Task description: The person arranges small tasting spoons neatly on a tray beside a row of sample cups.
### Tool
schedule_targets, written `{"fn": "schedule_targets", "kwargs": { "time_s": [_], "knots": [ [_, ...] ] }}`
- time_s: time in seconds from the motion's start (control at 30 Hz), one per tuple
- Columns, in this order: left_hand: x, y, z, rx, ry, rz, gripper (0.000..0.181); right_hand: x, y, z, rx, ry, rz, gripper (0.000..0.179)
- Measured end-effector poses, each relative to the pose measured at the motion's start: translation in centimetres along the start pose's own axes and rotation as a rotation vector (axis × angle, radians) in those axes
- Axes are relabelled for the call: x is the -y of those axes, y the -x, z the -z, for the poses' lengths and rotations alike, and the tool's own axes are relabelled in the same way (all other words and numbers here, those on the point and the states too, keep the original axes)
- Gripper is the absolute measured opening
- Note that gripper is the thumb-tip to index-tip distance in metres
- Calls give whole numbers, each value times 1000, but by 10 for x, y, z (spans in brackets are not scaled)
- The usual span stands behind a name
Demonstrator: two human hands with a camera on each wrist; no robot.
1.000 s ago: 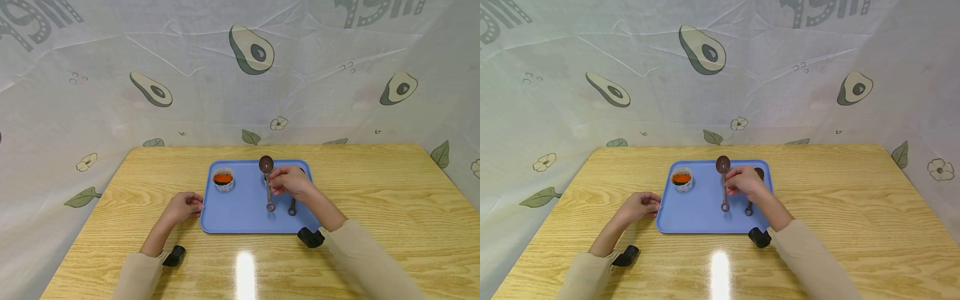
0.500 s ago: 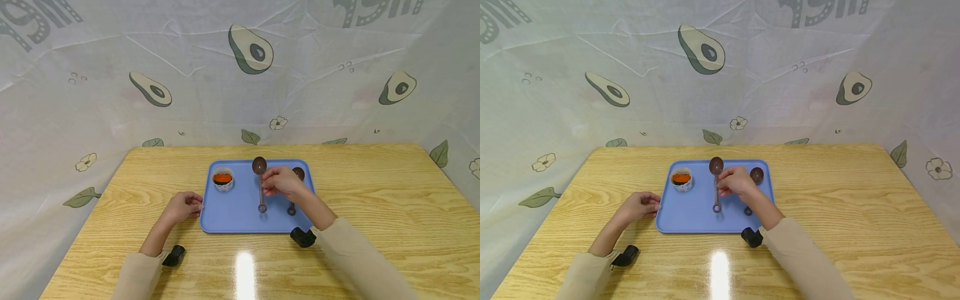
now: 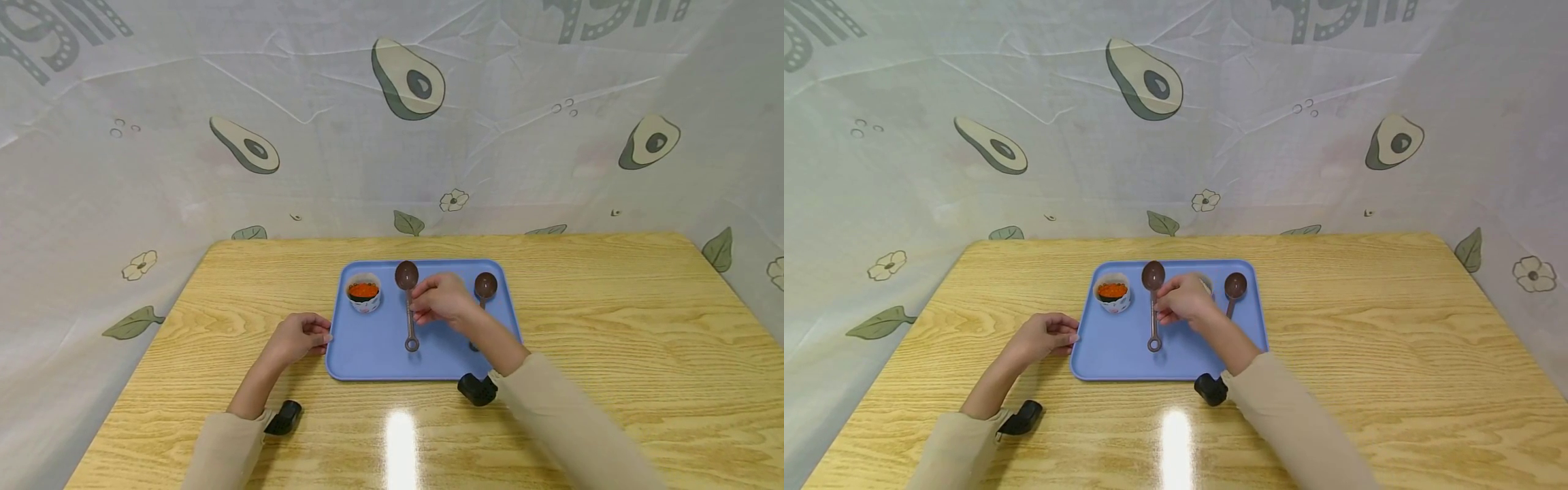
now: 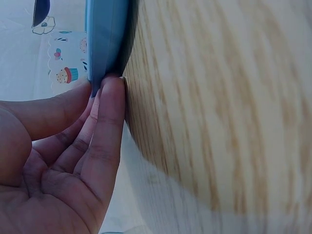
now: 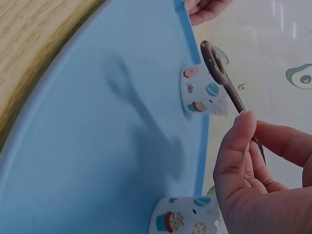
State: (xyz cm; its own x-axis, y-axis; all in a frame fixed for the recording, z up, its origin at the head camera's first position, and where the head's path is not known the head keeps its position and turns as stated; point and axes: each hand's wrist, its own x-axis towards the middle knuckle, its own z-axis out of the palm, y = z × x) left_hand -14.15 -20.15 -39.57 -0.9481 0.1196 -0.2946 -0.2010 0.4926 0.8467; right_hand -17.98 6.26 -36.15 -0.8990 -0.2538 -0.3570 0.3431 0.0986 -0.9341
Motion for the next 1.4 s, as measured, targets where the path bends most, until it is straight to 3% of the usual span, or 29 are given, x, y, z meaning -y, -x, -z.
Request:
{"fn": "schedule_targets", "kwargs": {
  "time_s": [0.47,1.0,1.4],
  "knots": [
    [3,-2,0,-2,1,-23,19,-12,-10,-20,17,-53,-37,14],
    [3,-2,0,-1,-10,-3,18,-29,-15,-33,-126,-72,-21,14],
    [4,-3,0,-3,-18,-2,19,-36,-16,-34,-141,-71,-19,14]
  ]
}}
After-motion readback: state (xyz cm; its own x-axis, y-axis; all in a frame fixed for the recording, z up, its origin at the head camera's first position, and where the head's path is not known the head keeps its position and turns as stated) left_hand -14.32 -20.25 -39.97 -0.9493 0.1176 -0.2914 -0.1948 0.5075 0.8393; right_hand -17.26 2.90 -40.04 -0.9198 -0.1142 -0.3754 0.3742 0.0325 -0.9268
